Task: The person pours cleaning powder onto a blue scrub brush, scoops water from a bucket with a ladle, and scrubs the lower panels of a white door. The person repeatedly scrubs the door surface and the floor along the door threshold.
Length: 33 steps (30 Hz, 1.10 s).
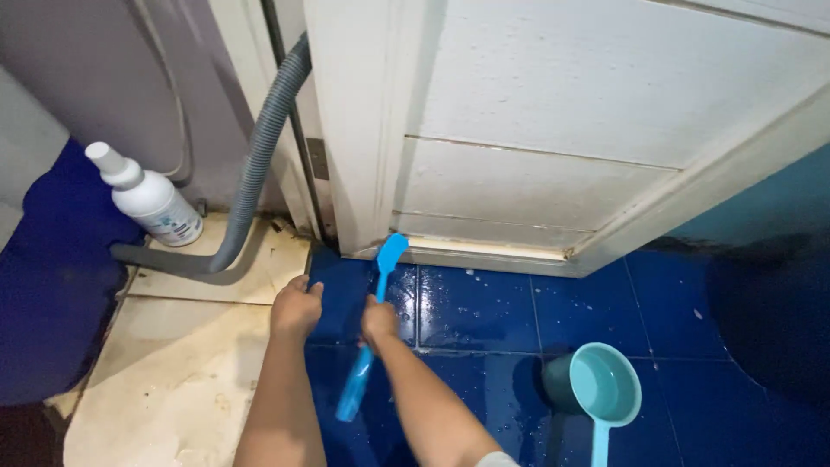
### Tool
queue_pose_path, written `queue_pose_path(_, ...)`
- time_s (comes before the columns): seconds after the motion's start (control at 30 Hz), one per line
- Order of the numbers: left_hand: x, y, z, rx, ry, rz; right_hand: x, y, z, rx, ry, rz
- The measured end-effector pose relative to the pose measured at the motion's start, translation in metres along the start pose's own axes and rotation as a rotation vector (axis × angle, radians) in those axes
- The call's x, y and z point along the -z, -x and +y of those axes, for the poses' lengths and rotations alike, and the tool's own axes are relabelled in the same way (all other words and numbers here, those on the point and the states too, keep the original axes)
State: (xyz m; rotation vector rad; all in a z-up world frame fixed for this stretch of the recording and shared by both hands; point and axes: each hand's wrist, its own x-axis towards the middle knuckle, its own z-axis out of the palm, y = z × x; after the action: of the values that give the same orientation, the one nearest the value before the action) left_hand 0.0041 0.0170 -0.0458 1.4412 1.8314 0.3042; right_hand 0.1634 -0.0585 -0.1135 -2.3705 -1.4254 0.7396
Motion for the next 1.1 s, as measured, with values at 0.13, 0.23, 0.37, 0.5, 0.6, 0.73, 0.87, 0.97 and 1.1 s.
queue_pose_path(0.13, 0.001, 0.009, 0.016, 0.015, -0.033, -0.055, 0.041, 0.020, 0.102, 0.211, 0.221, -0.032)
queue_pose_path(0.23, -0.009, -0.003, 0.016, -0.006, -0.067, -0.098, 0.105, -0.005, 0.124, -0.006, -0.140, -0.103)
queue_pose_path(0.37, -0.010, -0.005, 0.008, 0.022, -0.120, -0.097, 0.117, -0.028, 0.145, 0.126, -0.081, -0.116)
queue_pose_path(0.5, -0.017, 0.007, -0.006, 0.024, -0.126, -0.087, 0.119, -0.042, 0.125, 0.157, 0.371, -0.171)
queue_pose_path(0.6, -0.015, 0.002, -0.005, -0.049, -0.090, -0.028, 0.146, -0.058, 0.070, 0.207, 0.508, -0.121)
queue_pose_path(0.73, -0.008, 0.016, 0.003, -0.159, -0.032, 0.092, 0.183, -0.019, 0.040, 0.241, 0.517, -0.050)
queue_pose_path(0.87, -0.020, 0.008, -0.015, -0.162, -0.042, 0.085, 0.158, -0.048, 0.074, 0.191, 0.546, -0.130)
queue_pose_path(0.97, -0.012, 0.008, -0.004, -0.144, -0.084, 0.037, 0.187, -0.044, 0.037, 0.311, 0.616, 0.017)
queue_pose_path(1.1, 0.004, 0.025, 0.009, -0.101, -0.104, -0.071, 0.223, -0.015, 0.000, 0.310, 0.499, -0.008)
